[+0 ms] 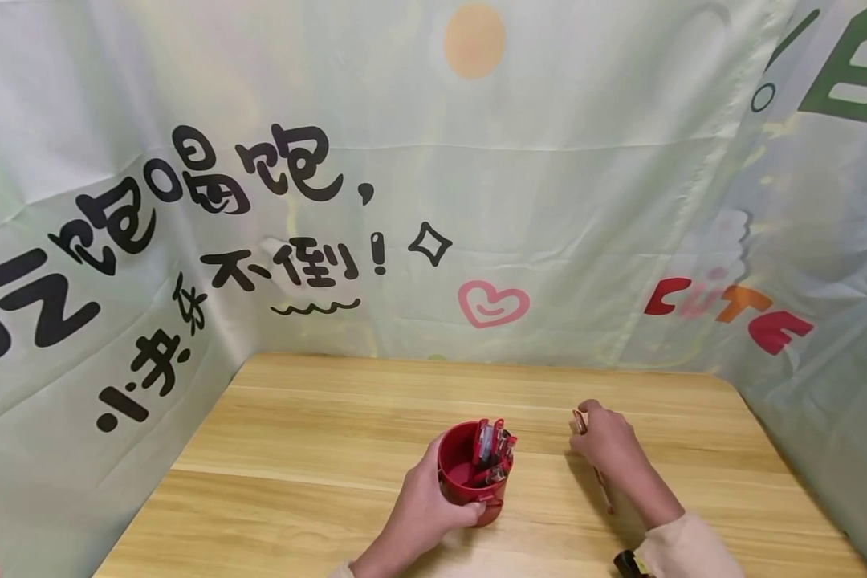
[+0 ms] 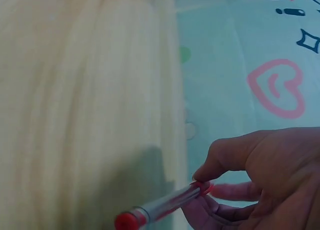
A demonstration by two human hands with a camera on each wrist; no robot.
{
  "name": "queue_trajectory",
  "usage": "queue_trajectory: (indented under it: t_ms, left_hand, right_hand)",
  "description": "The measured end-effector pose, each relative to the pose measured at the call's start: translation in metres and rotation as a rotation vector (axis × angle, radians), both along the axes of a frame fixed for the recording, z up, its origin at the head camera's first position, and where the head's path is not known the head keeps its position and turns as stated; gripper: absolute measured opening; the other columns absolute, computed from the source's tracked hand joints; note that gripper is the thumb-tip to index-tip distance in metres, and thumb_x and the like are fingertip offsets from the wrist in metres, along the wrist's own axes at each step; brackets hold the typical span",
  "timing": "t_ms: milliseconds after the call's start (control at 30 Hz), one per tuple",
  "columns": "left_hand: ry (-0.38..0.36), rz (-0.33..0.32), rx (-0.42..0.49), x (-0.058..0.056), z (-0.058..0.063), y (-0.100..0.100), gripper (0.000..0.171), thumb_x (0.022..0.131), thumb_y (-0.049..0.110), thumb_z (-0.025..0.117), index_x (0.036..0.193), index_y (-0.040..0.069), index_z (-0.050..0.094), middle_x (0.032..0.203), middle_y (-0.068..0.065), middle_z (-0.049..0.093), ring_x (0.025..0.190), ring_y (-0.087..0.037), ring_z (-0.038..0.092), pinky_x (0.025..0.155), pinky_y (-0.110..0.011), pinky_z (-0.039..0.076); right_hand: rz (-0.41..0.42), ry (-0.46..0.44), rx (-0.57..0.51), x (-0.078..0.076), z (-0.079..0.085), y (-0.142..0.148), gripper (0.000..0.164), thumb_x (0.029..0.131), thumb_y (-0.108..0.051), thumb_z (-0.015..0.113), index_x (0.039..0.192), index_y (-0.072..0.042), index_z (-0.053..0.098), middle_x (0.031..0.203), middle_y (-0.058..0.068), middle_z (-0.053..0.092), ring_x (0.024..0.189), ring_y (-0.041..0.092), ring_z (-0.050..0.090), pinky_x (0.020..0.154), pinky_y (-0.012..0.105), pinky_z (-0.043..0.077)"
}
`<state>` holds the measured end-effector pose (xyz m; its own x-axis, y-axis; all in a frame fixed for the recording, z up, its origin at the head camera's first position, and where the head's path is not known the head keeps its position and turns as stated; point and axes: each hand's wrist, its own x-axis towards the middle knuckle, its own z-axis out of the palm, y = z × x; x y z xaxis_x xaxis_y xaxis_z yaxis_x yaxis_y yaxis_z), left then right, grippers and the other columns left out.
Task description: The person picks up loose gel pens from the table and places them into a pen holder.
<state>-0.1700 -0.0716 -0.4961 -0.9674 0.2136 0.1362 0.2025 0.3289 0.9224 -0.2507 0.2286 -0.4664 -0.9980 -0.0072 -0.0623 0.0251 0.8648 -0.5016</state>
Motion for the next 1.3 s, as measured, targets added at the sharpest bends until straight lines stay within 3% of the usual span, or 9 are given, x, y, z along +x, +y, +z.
queue_trajectory:
  t_ms: [133,400,800,1067,1300]
  left_hand:
    - [0.013,0.004,-0.006,-0.001,0.000,0.000,0.096,0.070,0.017,0.088,0.152,0.030,0.042,0.143,0.012,0.060,0.130,-0.019,0.061,0.102,-0.038,0.057]
    - [0.013,0.004,-0.011,-0.001,0.000,0.001,0.096,0.069,0.018,0.089,0.152,0.029,0.042,0.144,0.009,0.061,0.131,-0.021,0.061,0.104,-0.038,0.056]
    - [0.046,0.003,-0.015,-0.001,-0.001,0.000,0.095,0.069,0.018,0.089,0.152,0.029,0.043,0.141,0.010,0.062,0.128,-0.021,0.062,0.103,-0.040,0.057]
    - [0.040,0.002,-0.025,-0.001,0.001,0.001,0.094,0.070,0.019,0.088,0.152,0.029,0.043,0.142,0.008,0.062,0.129,-0.021,0.062,0.102,-0.040,0.057]
    - [0.033,0.009,-0.028,-0.001,0.000,0.001,0.095,0.069,0.020,0.089,0.152,0.029,0.043,0.142,0.006,0.062,0.129,-0.021,0.062,0.103,-0.042,0.057]
  right_hand:
    - [0.014,0.023,-0.049,0.001,0.009,-0.001,0.060,0.087,-0.008,0.065,0.143,0.005,0.047,0.082,0.008,0.067,0.061,0.017,0.055,0.054,0.030,0.045]
    - [0.046,0.134,-0.094,0.007,0.032,-0.010,0.055,0.086,-0.008,0.072,0.137,0.000,0.053,0.087,0.010,0.069,0.065,0.017,0.058,0.055,0.030,0.048]
    - [0.102,0.395,-0.156,0.026,0.073,-0.036,0.050,0.085,-0.004,0.069,0.133,-0.006,0.059,0.092,0.009,0.069,0.076,0.016,0.069,0.057,0.024,0.053]
    - [0.136,0.577,-0.221,0.042,0.098,-0.052,0.043,0.087,-0.002,0.074,0.128,-0.006,0.060,0.088,0.005,0.068,0.074,0.012,0.066,0.063,0.019,0.057]
    - [0.157,0.697,-0.346,0.053,0.111,-0.066,0.041,0.087,0.002,0.076,0.125,-0.005,0.062,0.089,0.005,0.069,0.076,0.005,0.065,0.066,0.016,0.058]
